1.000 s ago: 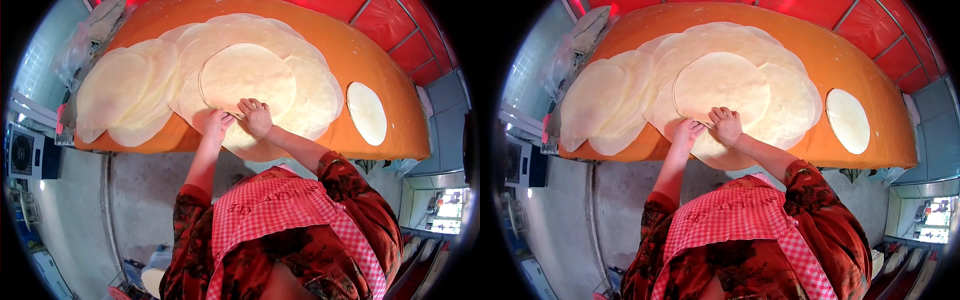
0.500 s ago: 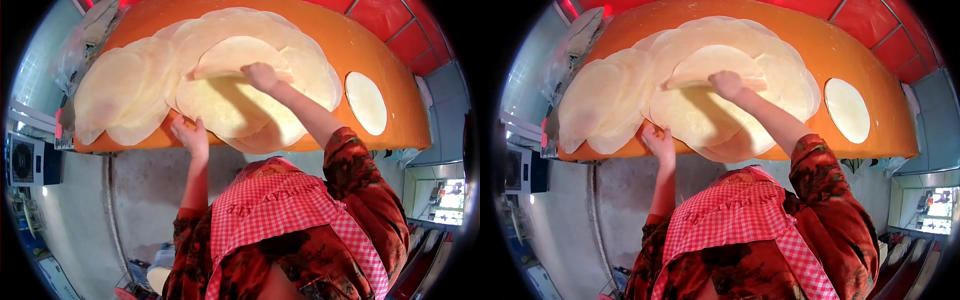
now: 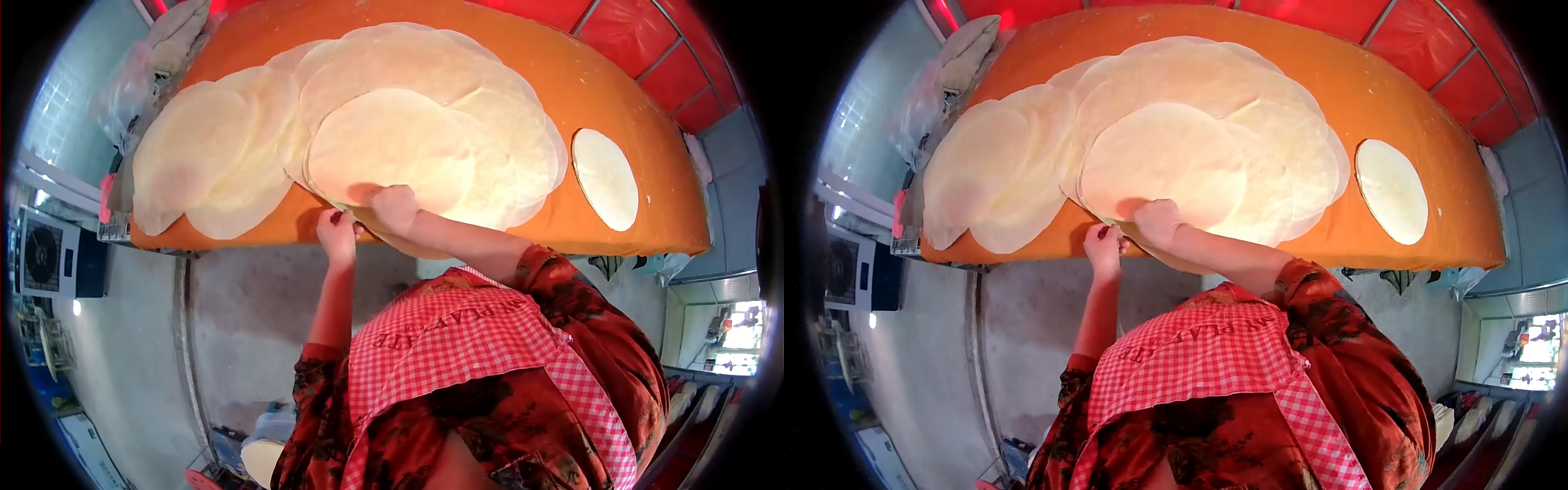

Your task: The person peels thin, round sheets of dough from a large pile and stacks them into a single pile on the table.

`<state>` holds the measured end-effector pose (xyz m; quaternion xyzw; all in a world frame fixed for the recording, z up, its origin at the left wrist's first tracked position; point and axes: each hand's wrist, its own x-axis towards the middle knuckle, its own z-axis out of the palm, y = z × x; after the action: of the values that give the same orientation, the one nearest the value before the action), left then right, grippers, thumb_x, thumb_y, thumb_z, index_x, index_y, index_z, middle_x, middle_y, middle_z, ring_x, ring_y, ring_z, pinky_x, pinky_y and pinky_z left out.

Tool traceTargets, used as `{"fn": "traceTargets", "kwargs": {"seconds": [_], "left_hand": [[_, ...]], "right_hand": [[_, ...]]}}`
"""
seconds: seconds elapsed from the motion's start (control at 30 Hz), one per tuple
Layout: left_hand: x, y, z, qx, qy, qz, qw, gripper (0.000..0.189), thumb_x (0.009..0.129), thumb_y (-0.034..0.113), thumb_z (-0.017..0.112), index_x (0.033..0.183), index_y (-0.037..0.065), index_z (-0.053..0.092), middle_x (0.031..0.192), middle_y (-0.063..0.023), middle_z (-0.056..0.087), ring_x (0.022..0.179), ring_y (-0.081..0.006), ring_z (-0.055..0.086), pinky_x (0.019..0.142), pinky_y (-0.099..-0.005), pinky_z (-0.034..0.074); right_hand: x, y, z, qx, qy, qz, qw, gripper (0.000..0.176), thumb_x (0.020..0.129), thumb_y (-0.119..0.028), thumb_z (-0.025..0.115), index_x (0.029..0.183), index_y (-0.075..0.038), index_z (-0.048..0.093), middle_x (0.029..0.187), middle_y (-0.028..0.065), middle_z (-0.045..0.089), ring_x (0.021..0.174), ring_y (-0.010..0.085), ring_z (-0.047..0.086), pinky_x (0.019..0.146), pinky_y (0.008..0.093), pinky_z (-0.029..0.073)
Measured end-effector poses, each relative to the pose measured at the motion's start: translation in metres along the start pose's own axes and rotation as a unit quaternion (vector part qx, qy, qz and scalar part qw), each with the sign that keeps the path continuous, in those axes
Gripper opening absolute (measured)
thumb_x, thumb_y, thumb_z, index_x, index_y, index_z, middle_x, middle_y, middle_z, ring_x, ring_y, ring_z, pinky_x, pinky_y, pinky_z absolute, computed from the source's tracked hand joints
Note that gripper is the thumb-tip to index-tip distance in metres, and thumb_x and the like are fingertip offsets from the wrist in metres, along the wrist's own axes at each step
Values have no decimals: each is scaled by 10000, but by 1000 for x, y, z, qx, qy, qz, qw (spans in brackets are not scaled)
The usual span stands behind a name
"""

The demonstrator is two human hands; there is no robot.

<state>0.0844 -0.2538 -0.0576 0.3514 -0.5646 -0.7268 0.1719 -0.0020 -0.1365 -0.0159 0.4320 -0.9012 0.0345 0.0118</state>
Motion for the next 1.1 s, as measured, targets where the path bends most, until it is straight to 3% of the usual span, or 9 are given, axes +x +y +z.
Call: {"fn": "traceTargets", "kwargs": {"seconds": [0.13,0.33,0.43,0.53,0.73,0.8,0.93,1.0,1.1], "left_hand": [[-4,3,2,-10,8,-7,1000,63,883,41,568,918,-12,559,761,-69,602,565,-131,585,444,-251,427],[5,3,-2,-118,-15,-41,992,131,895,56,582,993,-19,536,871,-103,620,710,-192,644,584,-294,542],[-10,31,3,-162,-52,-57,984,187,909,80,582,1060,-5,511,951,-136,614,792,-242,654,682,-324,562],[-13,41,3,-179,-87,-65,978,209,913,83,576,1086,-8,502,1015,-150,601,868,-254,649,755,-344,561],[-17,40,10,-174,-118,-51,976,275,909,86,581,1154,3,487,1115,-110,552,1037,-242,591,851,-381,528],[-22,24,13,-164,-112,-72,977,311,901,90,593,1182,16,482,1124,-85,540,1043,-222,575,848,-375,518],[-36,-8,33,-137,-109,-153,973,425,869,85,626,1248,50,436,1092,-28,522,997,-148,523,803,-358,494],[-46,-7,40,-75,-96,-105,987,479,861,87,637,1281,42,411,1079,-23,522,1018,-144,506,794,-356,488],[-51,-4,42,-79,-83,-141,983,481,858,88,640,1270,14,400,1042,-25,524,995,-141,515,788,-336,483]], "right_hand": [[8,-18,3,3,-72,4,997,211,783,-205,575,905,-49,651,917,158,677,825,297,672,695,403,536],[-26,-13,-2,159,29,16,987,466,795,-174,611,1224,-10,533,1182,186,580,1028,334,592,849,408,503],[-29,-7,-1,220,108,12,969,468,767,-91,612,1226,-37,541,1137,161,604,1013,346,593,840,401,507],[-19,-7,-4,204,48,61,976,500,751,-42,606,1245,-72,539,1108,154,617,1010,345,597,812,397,516],[65,74,-72,194,-113,10,974,346,868,-281,546,1130,-69,622,896,175,673,816,301,645,754,401,507],[86,103,-153,195,-17,71,978,264,874,-229,531,1060,-89,657,925,175,668,835,294,649,759,415,511],[52,109,-229,-42,96,-9,994,232,856,-128,509,995,-141,694,887,166,667,789,313,654,686,426,520],[4,101,-201,-136,183,-48,973,259,805,-76,506,968,-154,691,774,118,665,659,309,647,553,403,504],[-67,94,-117,-10,217,-52,975,217,785,-82,509,948,-106,650,805,115,658,669,279,645,571,385,511]]}}
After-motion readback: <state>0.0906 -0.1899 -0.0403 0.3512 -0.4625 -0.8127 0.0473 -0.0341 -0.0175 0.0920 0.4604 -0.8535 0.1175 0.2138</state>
